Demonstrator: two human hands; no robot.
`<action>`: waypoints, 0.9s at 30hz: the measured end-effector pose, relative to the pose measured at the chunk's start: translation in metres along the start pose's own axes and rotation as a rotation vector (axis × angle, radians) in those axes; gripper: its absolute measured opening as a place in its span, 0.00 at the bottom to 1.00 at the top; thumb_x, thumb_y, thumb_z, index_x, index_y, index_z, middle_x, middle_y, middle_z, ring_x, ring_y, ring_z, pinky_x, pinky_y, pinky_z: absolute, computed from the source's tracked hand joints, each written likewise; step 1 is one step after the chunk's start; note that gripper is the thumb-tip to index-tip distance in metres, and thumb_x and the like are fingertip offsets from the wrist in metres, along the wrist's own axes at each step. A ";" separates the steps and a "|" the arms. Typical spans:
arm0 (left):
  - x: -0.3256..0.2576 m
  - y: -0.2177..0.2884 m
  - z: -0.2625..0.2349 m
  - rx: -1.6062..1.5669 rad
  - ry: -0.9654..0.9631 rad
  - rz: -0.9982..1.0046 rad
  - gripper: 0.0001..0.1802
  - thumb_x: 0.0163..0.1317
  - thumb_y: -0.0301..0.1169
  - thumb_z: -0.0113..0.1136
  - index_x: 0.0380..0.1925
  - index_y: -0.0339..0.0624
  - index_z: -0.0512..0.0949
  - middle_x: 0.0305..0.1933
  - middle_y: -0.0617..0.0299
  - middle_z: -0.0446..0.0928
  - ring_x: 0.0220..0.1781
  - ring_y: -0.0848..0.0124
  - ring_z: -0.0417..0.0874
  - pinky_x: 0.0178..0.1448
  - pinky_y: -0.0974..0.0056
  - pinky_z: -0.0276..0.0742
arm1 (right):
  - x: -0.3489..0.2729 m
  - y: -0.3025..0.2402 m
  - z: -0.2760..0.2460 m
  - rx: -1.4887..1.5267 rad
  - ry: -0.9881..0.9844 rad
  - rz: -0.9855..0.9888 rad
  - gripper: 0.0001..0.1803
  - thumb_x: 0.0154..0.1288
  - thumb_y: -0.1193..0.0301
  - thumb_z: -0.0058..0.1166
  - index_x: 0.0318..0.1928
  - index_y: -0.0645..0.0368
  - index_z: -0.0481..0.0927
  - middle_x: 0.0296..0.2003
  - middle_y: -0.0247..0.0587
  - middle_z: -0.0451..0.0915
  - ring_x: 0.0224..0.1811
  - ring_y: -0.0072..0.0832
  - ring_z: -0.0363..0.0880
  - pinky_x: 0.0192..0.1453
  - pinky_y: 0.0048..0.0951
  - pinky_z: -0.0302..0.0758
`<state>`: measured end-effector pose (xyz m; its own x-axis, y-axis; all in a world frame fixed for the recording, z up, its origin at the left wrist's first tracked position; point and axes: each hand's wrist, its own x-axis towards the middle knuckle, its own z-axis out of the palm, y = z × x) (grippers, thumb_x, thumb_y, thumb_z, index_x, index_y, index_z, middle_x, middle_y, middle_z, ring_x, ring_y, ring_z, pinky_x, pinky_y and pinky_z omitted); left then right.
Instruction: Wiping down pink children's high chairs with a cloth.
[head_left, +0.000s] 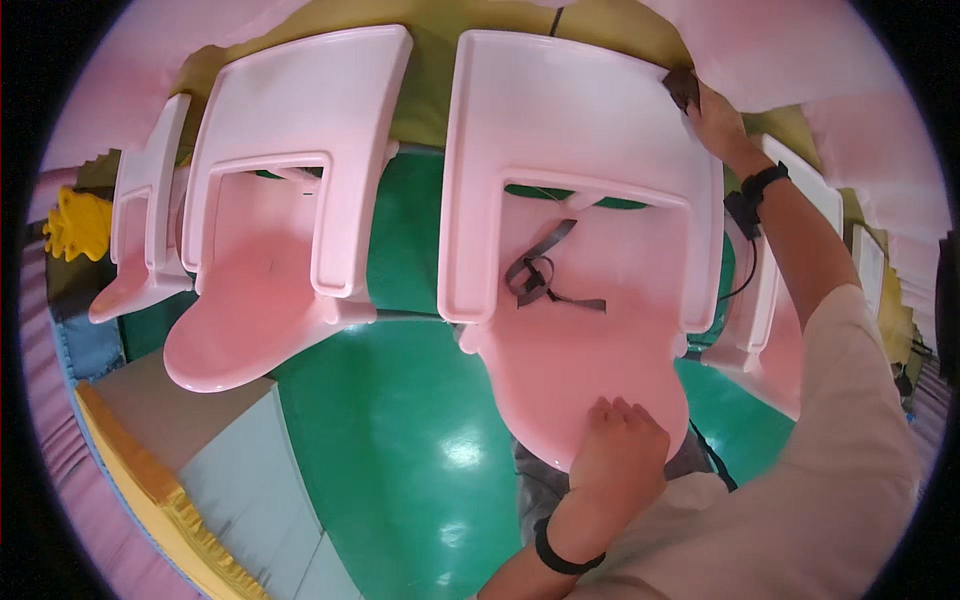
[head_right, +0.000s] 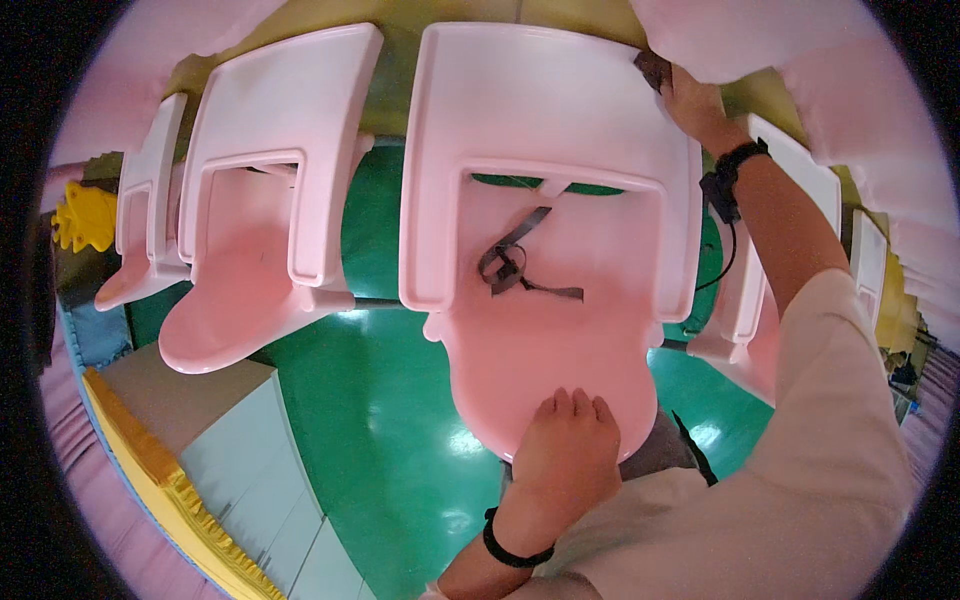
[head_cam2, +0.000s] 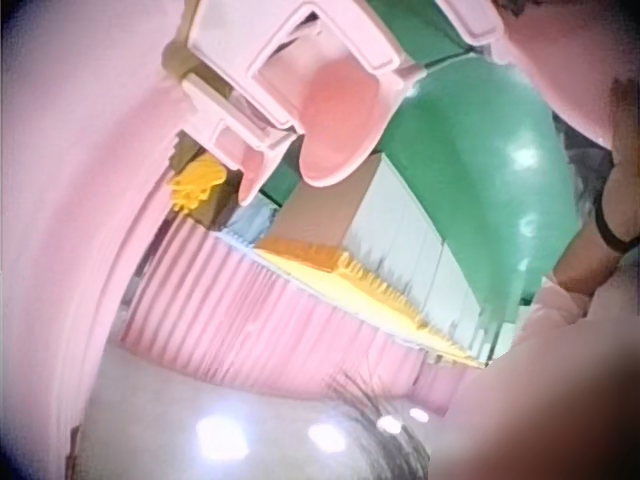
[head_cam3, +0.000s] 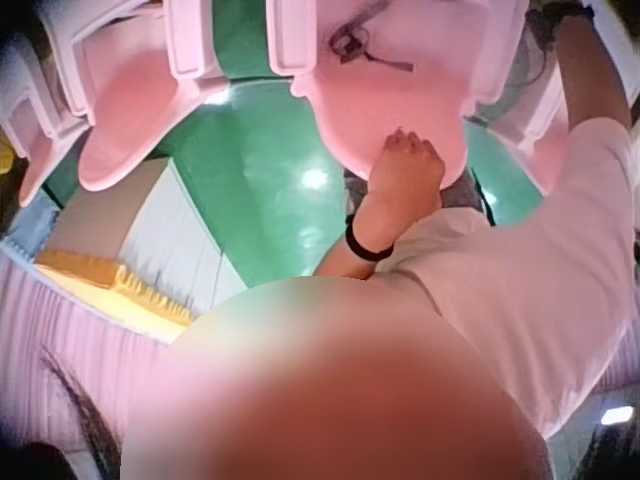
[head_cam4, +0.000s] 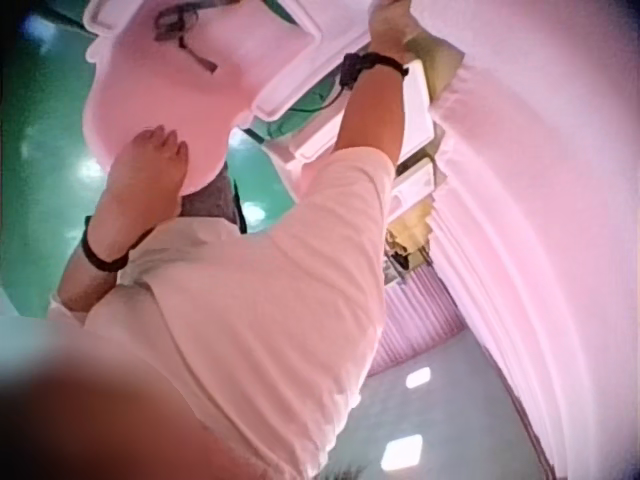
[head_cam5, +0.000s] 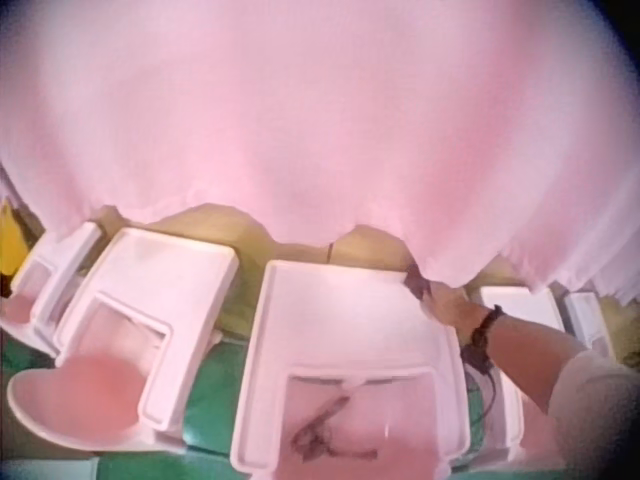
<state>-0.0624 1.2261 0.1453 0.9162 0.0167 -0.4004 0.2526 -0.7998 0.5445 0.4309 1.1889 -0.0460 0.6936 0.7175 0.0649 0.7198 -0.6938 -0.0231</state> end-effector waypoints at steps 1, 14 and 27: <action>0.001 0.000 -0.001 0.009 -0.080 -0.025 0.26 0.50 0.32 0.63 0.48 0.24 0.84 0.43 0.43 0.85 0.47 0.51 0.86 0.53 0.57 0.82 | 0.002 -0.003 -0.001 0.002 0.004 -0.008 0.24 0.78 0.57 0.49 0.62 0.62 0.75 0.50 0.69 0.84 0.52 0.63 0.85 0.62 0.62 0.77; 0.005 0.000 0.001 0.008 0.015 0.076 0.26 0.51 0.32 0.62 0.48 0.23 0.84 0.43 0.40 0.85 0.49 0.49 0.86 0.56 0.55 0.82 | 0.034 -0.108 0.002 0.143 0.258 -0.170 0.32 0.67 0.68 0.59 0.70 0.59 0.68 0.57 0.65 0.79 0.61 0.62 0.78 0.68 0.59 0.75; 0.005 0.004 -0.002 0.048 -0.062 0.004 0.26 0.50 0.34 0.62 0.47 0.25 0.83 0.45 0.44 0.84 0.55 0.51 0.86 0.59 0.56 0.82 | 0.085 -0.305 -0.010 0.212 0.114 -0.287 0.29 0.68 0.69 0.62 0.68 0.56 0.73 0.58 0.55 0.77 0.63 0.54 0.75 0.67 0.51 0.74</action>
<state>-0.0560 1.2242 0.1472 0.8957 -0.0223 -0.4441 0.2326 -0.8278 0.5106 0.2705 1.4609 -0.0239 0.4637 0.8609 0.2094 0.8827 -0.4285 -0.1931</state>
